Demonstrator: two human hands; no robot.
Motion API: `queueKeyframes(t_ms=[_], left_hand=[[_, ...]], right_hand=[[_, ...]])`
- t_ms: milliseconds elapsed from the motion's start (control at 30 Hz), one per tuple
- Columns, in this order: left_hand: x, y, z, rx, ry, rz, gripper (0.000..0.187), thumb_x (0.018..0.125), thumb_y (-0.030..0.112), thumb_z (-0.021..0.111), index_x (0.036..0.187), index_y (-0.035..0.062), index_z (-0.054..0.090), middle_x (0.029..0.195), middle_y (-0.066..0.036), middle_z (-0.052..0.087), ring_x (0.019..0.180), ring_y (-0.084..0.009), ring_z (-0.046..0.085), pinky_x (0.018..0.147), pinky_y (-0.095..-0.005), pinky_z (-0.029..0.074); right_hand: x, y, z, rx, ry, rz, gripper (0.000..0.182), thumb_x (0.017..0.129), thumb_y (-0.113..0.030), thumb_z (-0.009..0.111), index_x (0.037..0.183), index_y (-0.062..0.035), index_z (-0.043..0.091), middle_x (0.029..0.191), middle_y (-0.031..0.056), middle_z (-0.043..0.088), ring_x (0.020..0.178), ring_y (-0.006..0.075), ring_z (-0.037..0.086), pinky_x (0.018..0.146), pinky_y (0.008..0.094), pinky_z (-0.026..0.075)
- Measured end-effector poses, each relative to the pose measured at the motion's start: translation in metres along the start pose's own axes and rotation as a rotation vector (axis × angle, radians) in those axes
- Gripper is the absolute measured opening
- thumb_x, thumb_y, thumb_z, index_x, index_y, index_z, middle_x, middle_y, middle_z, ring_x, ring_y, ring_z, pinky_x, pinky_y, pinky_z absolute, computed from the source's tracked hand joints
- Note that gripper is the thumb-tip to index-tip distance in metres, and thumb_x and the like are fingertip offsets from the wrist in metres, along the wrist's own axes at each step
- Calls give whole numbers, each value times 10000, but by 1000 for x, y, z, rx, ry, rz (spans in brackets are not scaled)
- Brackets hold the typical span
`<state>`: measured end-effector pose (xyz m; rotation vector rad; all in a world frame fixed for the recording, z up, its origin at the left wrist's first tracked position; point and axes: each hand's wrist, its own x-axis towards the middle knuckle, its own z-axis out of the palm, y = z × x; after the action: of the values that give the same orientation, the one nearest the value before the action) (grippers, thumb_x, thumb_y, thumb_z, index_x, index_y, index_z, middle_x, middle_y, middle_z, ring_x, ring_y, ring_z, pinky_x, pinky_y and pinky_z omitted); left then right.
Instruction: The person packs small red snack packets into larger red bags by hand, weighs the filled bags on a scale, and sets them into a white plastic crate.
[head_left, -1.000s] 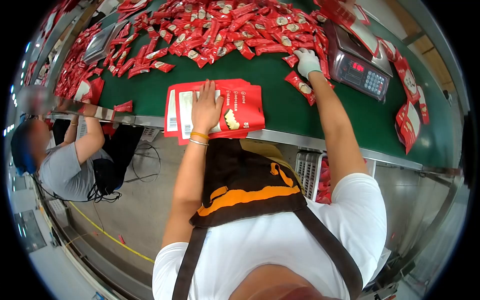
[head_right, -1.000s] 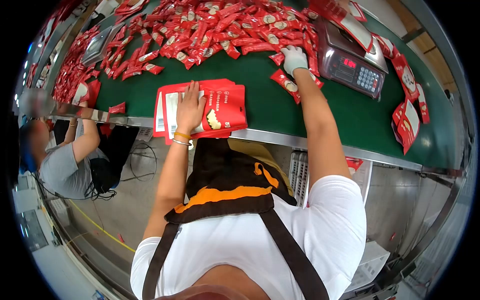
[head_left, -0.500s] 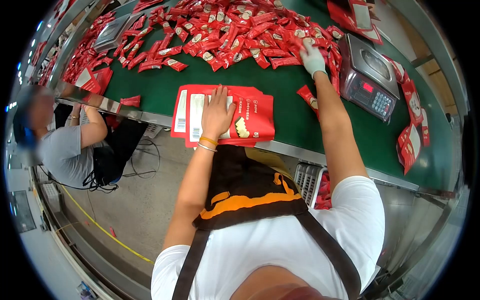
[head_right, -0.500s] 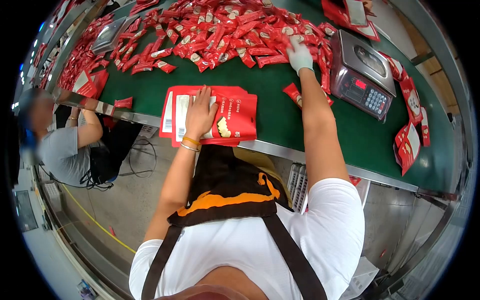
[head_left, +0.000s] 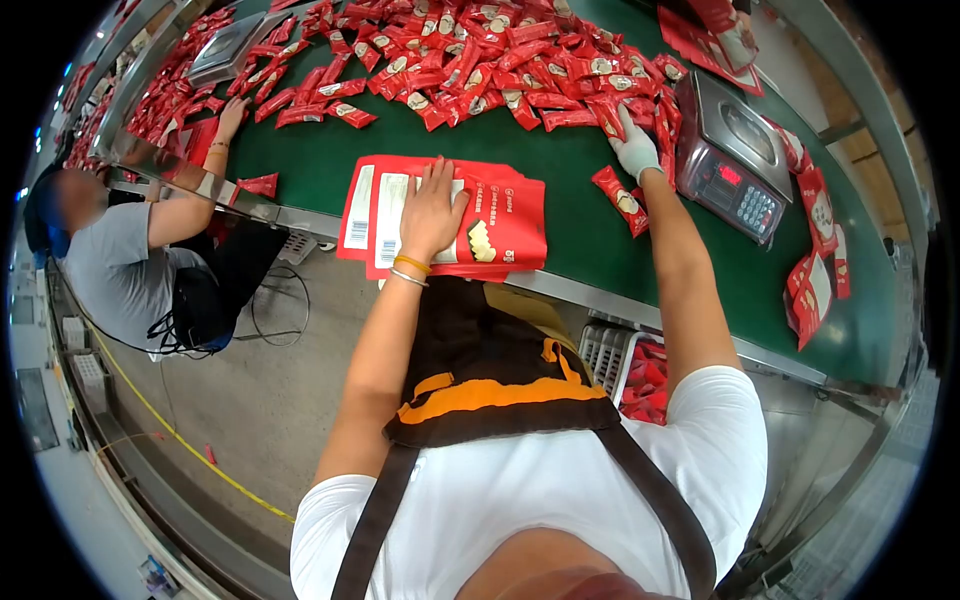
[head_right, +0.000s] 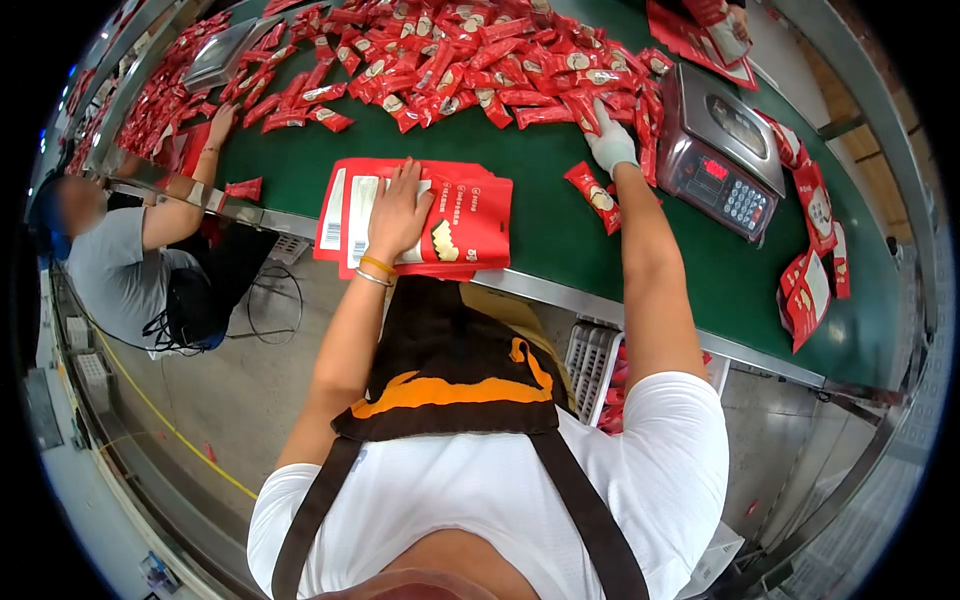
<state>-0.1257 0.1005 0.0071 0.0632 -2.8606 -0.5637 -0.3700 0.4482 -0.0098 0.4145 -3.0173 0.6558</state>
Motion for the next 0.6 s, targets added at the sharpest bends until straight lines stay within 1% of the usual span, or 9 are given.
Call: queueKeyframes(t_ms=[67,200,233,300,367,400,433,500,600], left_hand=[[0,0,-1,-11,1,-17,623,963,392,454,1444,2,394,1507,-189,382,1415,-330,328,1176,-461,205],[1,-3,-2,-25,15,-2,617,964,386,450,1435,-9,400,1504,-193,386,1405,-339,343,1170,-466,219],[-1,-3,-1,-32,23,5,616,964,385,449,1432,-14,402,1503,-194,387,1401,-342,350,1168,-467,224],[2,-3,0,-44,30,3,614,965,382,448,1430,-17,403,1501,-195,389,1396,-344,356,1166,-468,228],[-1,-4,0,-67,43,8,602,970,365,438,1430,-22,400,1503,-194,386,1394,-344,358,1163,-466,234],[-2,-3,-1,-70,31,-2,599,973,363,433,1432,-20,397,1506,-192,382,1399,-342,351,1165,-464,231],[-1,-3,-2,-72,24,-6,596,975,361,428,1435,-17,394,1509,-191,378,1403,-341,343,1166,-462,227],[0,-3,-1,-91,16,-17,599,977,366,425,1440,-12,389,1512,-189,374,1409,-338,333,1169,-460,221],[0,-5,1,-116,7,-31,603,982,376,417,1451,0,378,1513,-185,374,1418,-333,320,1175,-455,208]], right_hand=[[-1,-7,3,-99,19,88,745,891,-314,616,1530,-297,234,1319,235,542,1207,407,523,1018,441,425],[-13,-35,2,66,208,-60,644,892,-312,605,1485,-256,362,1198,222,593,1127,401,555,965,431,450],[-32,-54,-10,64,202,-64,644,892,-312,605,1485,-256,362,1198,222,593,1127,401,555,965,431,450],[-80,-85,-39,192,121,-238,598,898,-248,604,1461,-214,407,1120,219,599,1062,403,565,920,423,461],[-127,-89,-46,152,58,-344,570,908,-194,599,1450,-177,423,1063,214,593,1011,400,564,889,425,463],[-154,-96,-51,99,34,-278,569,905,-168,608,1446,-164,430,1043,200,594,987,390,564,880,432,465],[-175,-85,-45,86,76,-338,582,885,-175,637,1436,-169,449,1046,185,599,992,379,573,871,437,473],[-207,-76,-39,100,8,-299,596,858,-159,656,1424,-172,468,1060,178,606,994,371,582,864,442,480],[-222,-98,-29,110,-142,-327,608,834,-143,662,1413,-162,477,1061,183,607,997,378,584,873,452,483]])
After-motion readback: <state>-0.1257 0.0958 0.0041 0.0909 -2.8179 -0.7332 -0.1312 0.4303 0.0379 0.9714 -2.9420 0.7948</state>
